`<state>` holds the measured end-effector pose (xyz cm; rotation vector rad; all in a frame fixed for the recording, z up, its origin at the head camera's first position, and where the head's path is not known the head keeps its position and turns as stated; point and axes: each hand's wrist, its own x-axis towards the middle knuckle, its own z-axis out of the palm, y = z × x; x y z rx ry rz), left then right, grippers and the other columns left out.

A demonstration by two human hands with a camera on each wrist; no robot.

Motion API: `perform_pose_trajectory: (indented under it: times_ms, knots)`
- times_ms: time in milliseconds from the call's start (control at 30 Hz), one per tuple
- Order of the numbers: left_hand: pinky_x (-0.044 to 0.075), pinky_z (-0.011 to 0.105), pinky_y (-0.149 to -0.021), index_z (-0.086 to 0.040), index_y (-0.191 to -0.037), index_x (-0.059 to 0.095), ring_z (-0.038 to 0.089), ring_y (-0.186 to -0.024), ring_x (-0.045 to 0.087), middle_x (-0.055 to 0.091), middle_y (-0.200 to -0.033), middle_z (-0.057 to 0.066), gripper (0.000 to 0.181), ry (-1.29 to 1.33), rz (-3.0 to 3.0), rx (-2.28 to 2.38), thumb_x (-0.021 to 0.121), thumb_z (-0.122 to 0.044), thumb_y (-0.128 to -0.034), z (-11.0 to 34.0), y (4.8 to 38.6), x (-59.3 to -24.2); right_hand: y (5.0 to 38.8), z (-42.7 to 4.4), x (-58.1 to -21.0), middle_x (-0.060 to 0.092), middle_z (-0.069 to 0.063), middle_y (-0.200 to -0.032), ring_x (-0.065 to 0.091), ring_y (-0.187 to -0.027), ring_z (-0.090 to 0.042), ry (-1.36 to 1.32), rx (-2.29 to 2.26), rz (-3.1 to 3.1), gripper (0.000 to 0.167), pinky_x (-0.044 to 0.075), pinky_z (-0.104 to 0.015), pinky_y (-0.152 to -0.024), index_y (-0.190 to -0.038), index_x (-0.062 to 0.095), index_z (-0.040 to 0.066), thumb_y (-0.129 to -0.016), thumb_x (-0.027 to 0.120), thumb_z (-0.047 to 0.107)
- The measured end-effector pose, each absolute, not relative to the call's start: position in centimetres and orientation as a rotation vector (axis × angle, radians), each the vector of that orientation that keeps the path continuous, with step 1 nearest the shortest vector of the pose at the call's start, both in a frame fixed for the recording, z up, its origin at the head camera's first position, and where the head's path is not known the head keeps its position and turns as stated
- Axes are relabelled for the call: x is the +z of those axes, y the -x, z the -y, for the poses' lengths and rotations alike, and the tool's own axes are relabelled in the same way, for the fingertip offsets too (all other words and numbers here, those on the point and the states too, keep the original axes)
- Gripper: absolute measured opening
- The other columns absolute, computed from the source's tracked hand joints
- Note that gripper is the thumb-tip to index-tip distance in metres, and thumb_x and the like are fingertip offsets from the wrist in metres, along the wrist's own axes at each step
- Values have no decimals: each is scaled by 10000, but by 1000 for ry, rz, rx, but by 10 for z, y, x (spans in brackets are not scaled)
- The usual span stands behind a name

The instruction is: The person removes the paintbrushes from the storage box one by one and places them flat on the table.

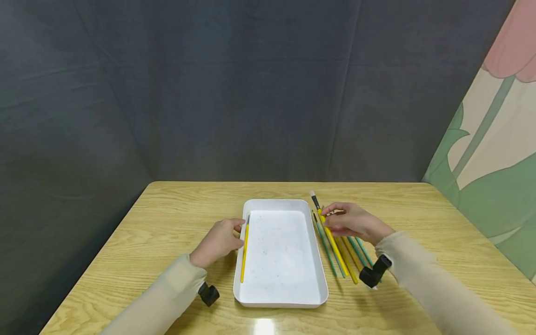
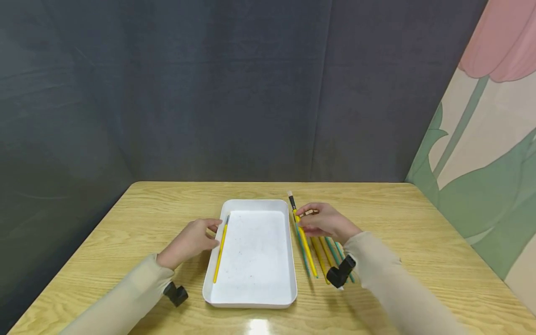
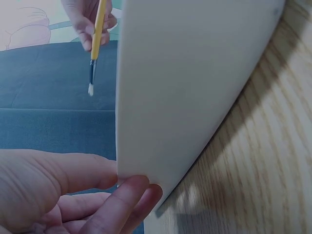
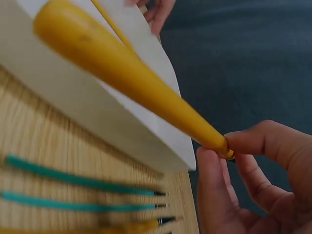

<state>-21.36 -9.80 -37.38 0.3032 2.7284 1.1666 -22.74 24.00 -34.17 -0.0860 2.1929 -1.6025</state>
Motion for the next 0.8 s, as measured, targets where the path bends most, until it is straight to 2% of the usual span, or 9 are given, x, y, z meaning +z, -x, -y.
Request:
perform_pose_trajectory:
  times_ms: [433, 667, 800]
  knots:
    - [469, 246, -550, 37, -1361, 515, 125, -634, 580, 610, -1134, 193, 583, -303, -2730, 1167, 625, 64, -789, 97, 211, -373, 228, -305, -356, 592, -5, -938, 624, -735, -69, -41, -1632, -2141, 350, 567, -227, -688, -1256, 503, 9, -941, 596, 129]
    - [479, 252, -553, 44, -1357, 515, 122, -654, 592, 619, -1129, 190, 578, -308, -2738, 1165, 630, 60, -791, 97, 211, -373, 227, -332, -366, 604, 5, -962, 606, -735, -62, -4, -1665, -2094, 228, 557, -219, -688, -1176, 570, 103, -950, 584, 129]
    - [473, 250, -546, 48, -1359, 511, 133, -639, 596, 618, -1128, 191, 577, -306, -2732, 1175, 626, 57, -794, 97, 212, -374, 229, -346, -373, 597, 13, -943, 589, -739, -53, 51, -1627, -2098, 220, 558, -229, -705, -1180, 569, 111, -961, 568, 137]
